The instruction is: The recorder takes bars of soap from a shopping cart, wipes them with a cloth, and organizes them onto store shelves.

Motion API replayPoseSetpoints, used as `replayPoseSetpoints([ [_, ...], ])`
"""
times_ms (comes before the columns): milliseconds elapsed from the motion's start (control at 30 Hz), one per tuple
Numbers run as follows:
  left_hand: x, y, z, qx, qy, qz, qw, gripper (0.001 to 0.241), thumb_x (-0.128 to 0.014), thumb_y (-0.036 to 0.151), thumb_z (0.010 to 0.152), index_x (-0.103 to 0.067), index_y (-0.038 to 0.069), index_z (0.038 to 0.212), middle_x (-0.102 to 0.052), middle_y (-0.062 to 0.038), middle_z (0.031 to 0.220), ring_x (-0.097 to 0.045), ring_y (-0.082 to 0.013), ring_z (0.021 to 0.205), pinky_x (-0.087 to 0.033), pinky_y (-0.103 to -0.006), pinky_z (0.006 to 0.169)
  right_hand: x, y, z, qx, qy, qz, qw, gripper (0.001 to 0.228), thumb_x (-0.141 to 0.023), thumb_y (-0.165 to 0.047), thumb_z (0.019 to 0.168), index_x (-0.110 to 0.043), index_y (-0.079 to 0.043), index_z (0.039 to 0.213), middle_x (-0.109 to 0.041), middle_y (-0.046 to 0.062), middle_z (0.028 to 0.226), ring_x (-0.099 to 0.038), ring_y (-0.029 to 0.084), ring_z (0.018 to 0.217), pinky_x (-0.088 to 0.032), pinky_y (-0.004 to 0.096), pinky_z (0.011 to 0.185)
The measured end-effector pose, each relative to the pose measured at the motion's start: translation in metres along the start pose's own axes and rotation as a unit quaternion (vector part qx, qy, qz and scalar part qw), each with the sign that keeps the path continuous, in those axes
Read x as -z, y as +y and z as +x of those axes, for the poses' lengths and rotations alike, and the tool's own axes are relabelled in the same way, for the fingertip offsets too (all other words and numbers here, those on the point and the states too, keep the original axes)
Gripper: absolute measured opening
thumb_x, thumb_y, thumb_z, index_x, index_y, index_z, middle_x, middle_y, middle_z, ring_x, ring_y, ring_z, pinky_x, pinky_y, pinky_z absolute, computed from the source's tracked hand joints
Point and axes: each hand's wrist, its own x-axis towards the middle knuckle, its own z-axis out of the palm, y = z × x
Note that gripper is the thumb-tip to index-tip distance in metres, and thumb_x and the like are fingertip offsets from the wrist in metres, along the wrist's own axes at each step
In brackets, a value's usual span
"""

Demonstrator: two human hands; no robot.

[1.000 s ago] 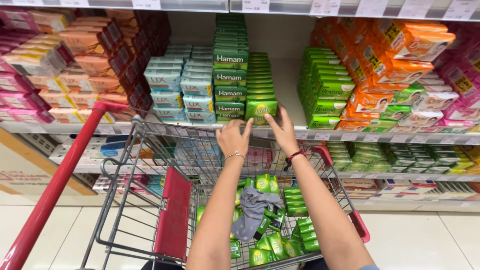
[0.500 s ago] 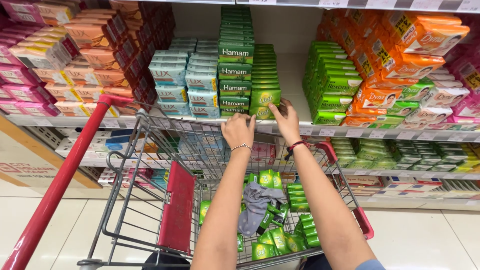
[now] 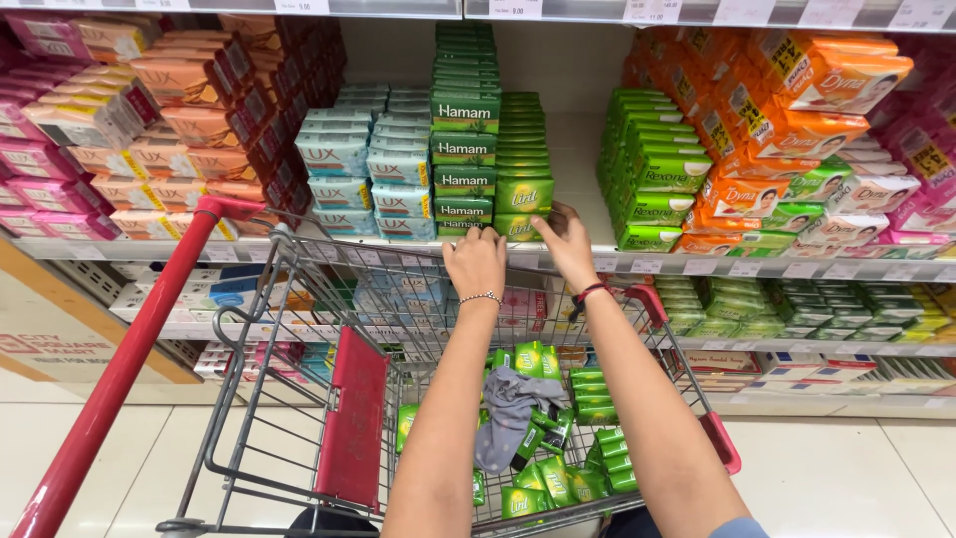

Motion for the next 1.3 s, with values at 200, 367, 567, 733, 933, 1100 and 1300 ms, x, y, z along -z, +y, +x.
replayPoseSetpoints([
  [200,0.029,-0.014,-0.002,-0.031,-0.081,-0.049,0.995,0.012,-0.065,0.021,0.094,-0.074,0.018,0.101,-0.071,-0.003,0.098,-0.069,-0.0247,0.093,-0.036,-0.0465,0.105,0.023,0.026,0.002,0.007,-0.039,0.082,0.996,0.091,-0.063,-0.008,0.097,0.002,0.0,0.161,-0.049,0.028,0.15,-0.052,0.032,0.139,-0.045,0.039,0.114],
  [367,0.027,-0.033,-0.02,-0.149,-0.139,0.059,0.977,0.059,-0.069,0.016,0.074,-0.062,0.019,0.133,-0.063,-0.002,0.134,-0.057,-0.0249,0.125,-0.018,-0.0566,0.118,0.021,0.035,-0.015,0.058,-0.036,0.088,0.994,0.082,-0.06,-0.004,0.102,-0.005,-0.002,0.163,-0.048,0.024,0.153,-0.048,0.03,0.143,-0.042,0.038,0.118],
  [567,0.037,-0.065,-0.072,-0.169,-0.459,0.101,0.866,0.079,-0.078,0.035,0.074,-0.052,0.019,0.147,-0.055,-0.009,0.149,-0.048,-0.0329,0.14,-0.024,-0.0582,0.118,0.017,-0.006,-0.106,0.166,0.002,-0.142,0.976,0.039,-0.066,0.0,0.103,-0.052,-0.008,0.139,-0.062,0.012,0.13,-0.06,0.022,0.126,-0.048,0.033,0.11],
  [733,-0.005,-0.107,-0.113,-0.057,-0.654,0.188,0.73,0.054,-0.075,0.028,0.082,-0.071,0.011,0.134,-0.067,-0.012,0.141,-0.063,-0.0306,0.129,-0.053,-0.0548,0.104,0.011,-0.015,-0.136,0.054,-0.182,-0.288,0.939,0.024,-0.067,-0.004,0.098,-0.073,-0.012,0.12,-0.07,0.007,0.111,-0.068,0.022,0.092,-0.058,0.031,0.09],
  [933,0.0,-0.091,-0.115,-0.058,-0.65,0.173,0.738,0.051,-0.078,0.029,0.079,-0.073,0.013,0.127,-0.07,-0.009,0.135,-0.068,-0.0281,0.123,-0.055,-0.0505,0.101,-0.021,0.002,-0.174,0.118,-0.482,-0.331,0.803,0.108,-0.096,-0.038,0.06,-0.041,-0.01,0.149,-0.052,0.023,0.129,-0.057,0.041,0.116,-0.05,0.048,0.097],
  [1100,-0.004,-0.065,-0.132,-0.095,-0.659,0.156,0.729,0.066,-0.086,0.032,0.073,-0.068,0.013,0.134,-0.066,-0.007,0.137,-0.066,-0.0284,0.123,-0.055,-0.051,0.1,-0.037,0.026,-0.195,-0.028,-0.558,-0.551,0.619,0.104,-0.094,-0.043,0.059,-0.042,-0.03,0.149,-0.048,0.018,0.138,-0.062,0.04,0.117,-0.053,0.047,0.096],
  [1300,-0.007,-0.057,-0.15,-0.046,-0.699,0.058,0.712,0.136,-0.095,0.027,0.068,-0.002,0.001,0.163,-0.064,-0.03,0.131,-0.067,-0.0371,0.116,-0.055,-0.0464,0.097,-0.004,0.089,-0.157,-0.034,-0.51,-0.24,0.825,0.03,-0.067,-0.022,0.093,-0.066,-0.012,0.122,-0.074,0.009,0.107,-0.073,0.024,0.094,-0.06,0.038,0.084],
])
